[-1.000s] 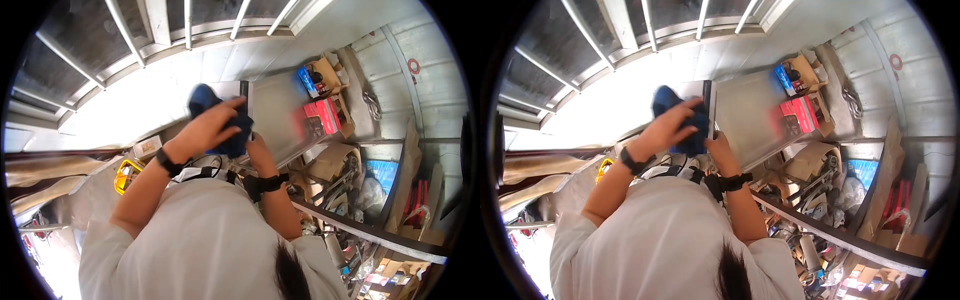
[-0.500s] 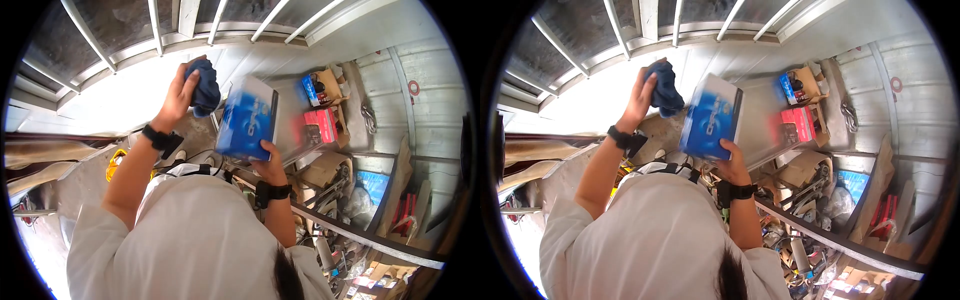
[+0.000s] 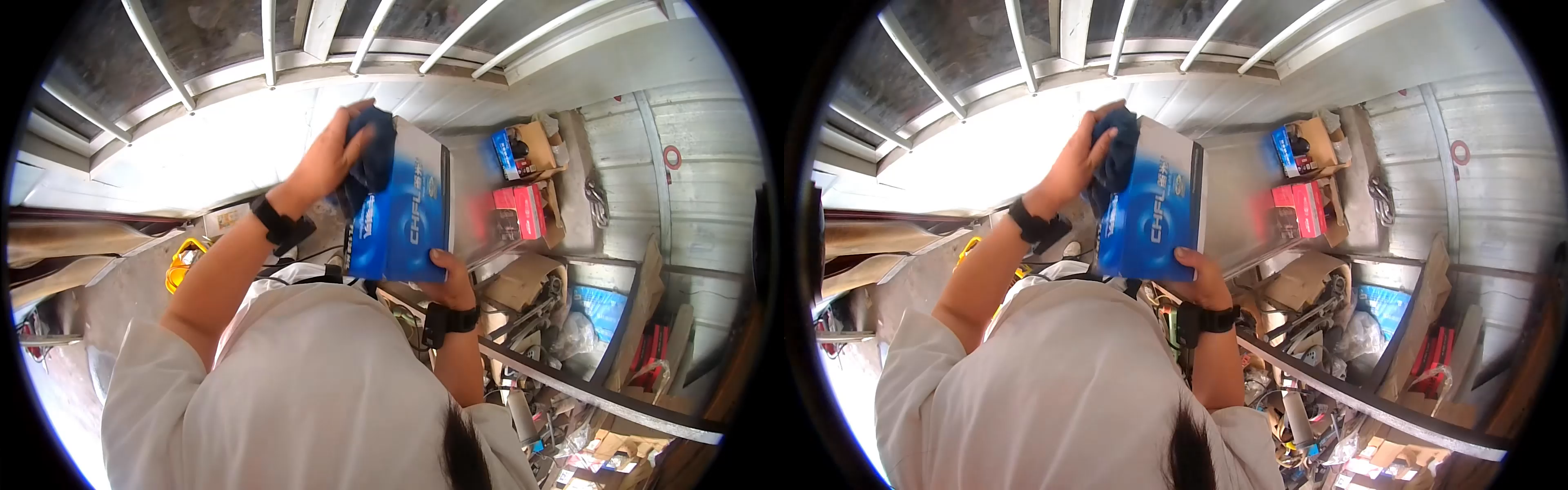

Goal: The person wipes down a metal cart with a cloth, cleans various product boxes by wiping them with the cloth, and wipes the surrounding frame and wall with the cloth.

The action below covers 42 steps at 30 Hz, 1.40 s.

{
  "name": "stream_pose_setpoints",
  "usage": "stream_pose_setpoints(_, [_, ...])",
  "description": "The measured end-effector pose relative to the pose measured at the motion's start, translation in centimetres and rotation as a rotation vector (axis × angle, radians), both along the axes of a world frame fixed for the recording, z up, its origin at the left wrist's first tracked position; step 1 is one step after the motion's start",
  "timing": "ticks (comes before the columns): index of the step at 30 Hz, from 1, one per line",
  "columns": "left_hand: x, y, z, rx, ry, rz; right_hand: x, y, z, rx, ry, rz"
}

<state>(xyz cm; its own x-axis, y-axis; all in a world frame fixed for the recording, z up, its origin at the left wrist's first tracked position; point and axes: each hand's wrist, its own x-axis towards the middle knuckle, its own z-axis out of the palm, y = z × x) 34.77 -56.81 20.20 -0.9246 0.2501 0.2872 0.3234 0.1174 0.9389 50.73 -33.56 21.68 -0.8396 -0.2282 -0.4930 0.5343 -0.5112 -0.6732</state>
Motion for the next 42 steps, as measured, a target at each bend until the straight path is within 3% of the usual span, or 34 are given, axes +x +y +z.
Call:
stream_pose_setpoints(1, [-0.9, -0.1, -0.4, 0.026, 0.014, 0.044, 0.3, 0.0, 0.3, -0.006, 0.015, 0.048])
stream_pose_setpoints(3, [-2.7, -1.3, -1.4, 0.053, -0.245, 0.033, 0.9, 0.7, -0.2, -0.427, 0.111, 0.016])
stream_pose_setpoints(5, [-2.9, -2.4, -2.0, 0.278, -0.363, -0.026, 0.7, 0.9, -0.1, -0.5, 0.136, -0.079])
stream_pose_setpoints(7, [-1.7, -2.2, -1.5, 0.541, -0.332, -0.074, 0.3, 0.2, 1.0, -0.228, 0.095, -0.25])
stream_pose_setpoints(8, [-0.5, -1.9, -0.5, 0.527, -0.331, -0.082, -0.5, -0.4, 1.5, -0.272, 0.115, -0.25])
stream_pose_setpoints(9, [1.3, -1.2, 1.7, 0.559, -0.306, -0.152, -1.3, -1.1, 2.0, -0.317, 0.133, -0.249])
stream_pose_setpoints(11, [3.0, 0.7, 2.8, 0.425, 0.19, -0.146, -3.2, -2.3, 2.9, -0.245, 0.086, -0.297])
stream_pose_setpoints(14, [3.9, 1.7, 4.0, 0.21, 0.408, 0.065, -5.9, -3.4, 4.8, -0.464, -0.001, -0.308])
stream_pose_setpoints(17, [2.6, 0.8, 2.8, 0.169, 0.399, 0.12, -7.2, -5.5, 5.1, -0.367, -0.046, -0.423])
stream_pose_setpoints(21, [2.8, 0.9, 3.3, 0.551, 0.425, 0.074, -7.8, -6.3, 5.8, -0.387, -0.129, -0.487])
stream_pose_setpoints(23, [3.5, 0.5, 4.7, 0.146, 0.631, -0.119, -7.7, -6.5, 5.3, -0.315, -0.065, -0.419])
stream_pose_setpoints(24, [3.9, 1.8, 4.7, 0.163, 0.632, -0.281, -7.7, -6.5, 5.0, -0.28, -0.031, -0.384])
stream_pose_setpoints(25, [4.3, 2.4, 5.6, -0.237, 0.673, -0.438, -7.3, -6.3, 4.1, -0.257, 0.03, -0.38])
stream_pose_setpoints(27, [4.6, 3.2, 4.2, -0.085, 0.852, -0.21, -6.4, -6.1, 2.8, -0.207, 0.15, -0.371])
stream_pose_setpoints(28, [4.4, 3.0, 4.2, -0.131, 0.812, -0.222, -6.6, -5.9, 3.5, -0.442, 0.008, -0.381])
stream_pose_setpoints(30, [3.7, 2.2, 4.9, -0.225, 0.724, -0.251, -6.9, -6.7, 4.5, -0.363, -0.015, -0.395])
stream_pose_setpoints(31, [2.9, 2.3, 3.5, 0.011, 0.754, -0.215, -6.9, -7.0, 4.7, -0.327, -0.023, -0.402])
stream_pose_setpoints(33, [2.2, 1.5, 2.4, 0.019, 0.681, -0.113, -6.6, -6.5, 4.2, -0.224, -0.044, -0.474])
stream_pose_setpoints(36, [1.5, 0.4, 0.4, 0.018, 0.339, 0.079, -5.9, -5.9, 4.1, -0.121, 0.02, -0.564])
stream_pose_setpoints(37, [1.3, 0.3, -1.1, 0.108, -0.066, 0.142, -5.7, -5.8, 4.2, -0.112, 0.039, -0.568])
stream_pose_setpoints(38, [0.6, 0.0, -3.2, 0.222, -0.153, 0.146, -5.5, -5.7, 4.3, -0.105, 0.059, -0.572])
stream_pose_setpoints(39, [0.2, 0.0, -3.0, 0.334, -0.24, 0.146, -5.3, -5.6, 4.3, -0.099, 0.078, -0.58])
stream_pose_setpoints(40, [0.9, -0.2, -2.6, 0.623, -0.574, -0.02, -5.2, -5.6, 4.0, -0.039, 0.119, -0.549])
stream_pose_setpoints(42, [1.0, -0.4, -2.0, 0.701, -0.699, -0.107, -5.5, -5.5, 3.1, 0.082, 0.202, -0.488])
